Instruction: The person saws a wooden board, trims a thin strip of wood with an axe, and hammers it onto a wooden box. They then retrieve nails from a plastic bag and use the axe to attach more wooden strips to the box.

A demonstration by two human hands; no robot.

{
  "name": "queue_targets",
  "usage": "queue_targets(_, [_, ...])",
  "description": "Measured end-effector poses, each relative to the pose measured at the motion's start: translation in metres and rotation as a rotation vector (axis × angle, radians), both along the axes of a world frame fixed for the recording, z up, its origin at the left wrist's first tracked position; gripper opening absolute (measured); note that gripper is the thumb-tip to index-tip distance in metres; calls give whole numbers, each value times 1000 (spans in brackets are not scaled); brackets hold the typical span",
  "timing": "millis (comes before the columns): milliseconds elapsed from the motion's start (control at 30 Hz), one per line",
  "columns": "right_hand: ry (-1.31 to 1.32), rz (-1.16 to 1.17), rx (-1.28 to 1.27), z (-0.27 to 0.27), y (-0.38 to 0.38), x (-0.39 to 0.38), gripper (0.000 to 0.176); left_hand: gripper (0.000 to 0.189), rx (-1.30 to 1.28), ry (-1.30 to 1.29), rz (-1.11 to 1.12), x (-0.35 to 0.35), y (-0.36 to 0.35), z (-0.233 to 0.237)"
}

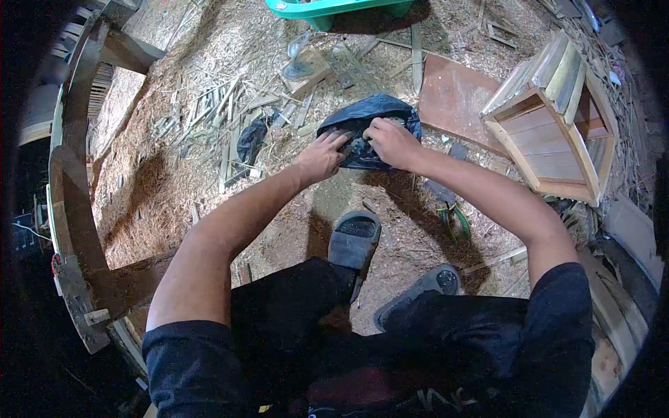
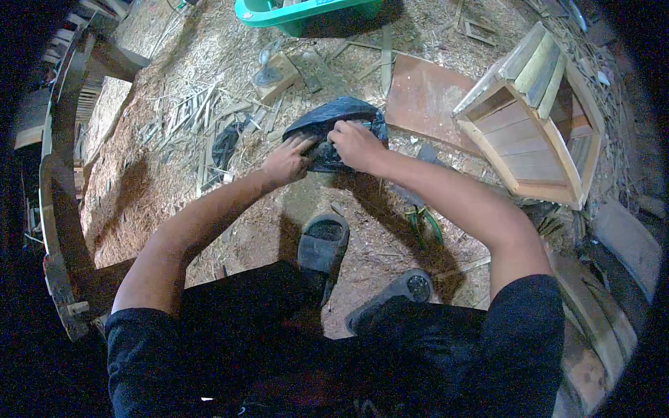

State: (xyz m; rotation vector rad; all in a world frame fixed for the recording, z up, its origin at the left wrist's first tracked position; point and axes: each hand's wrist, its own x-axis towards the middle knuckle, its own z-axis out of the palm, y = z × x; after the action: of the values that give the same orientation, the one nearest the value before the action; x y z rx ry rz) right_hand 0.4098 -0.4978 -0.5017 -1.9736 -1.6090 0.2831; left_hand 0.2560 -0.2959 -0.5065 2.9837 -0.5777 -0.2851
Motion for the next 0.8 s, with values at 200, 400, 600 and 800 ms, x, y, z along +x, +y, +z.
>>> queue_targets(200, [-136,79,-186,-1,2,-3,22,55,90,6,11,1,-6,19])
queue_targets(400, [-132,73,-155,11,-21,18,46,31,-13,26,90,5,-7,18])
queue_targets(600, [-179,103,-141,11,-37,31,38,29,-51,113,239,32,-24,35])
queue_targets(800, [-208,140,-262,17,-35,32,32,51,78,84,130,27,-36,33])
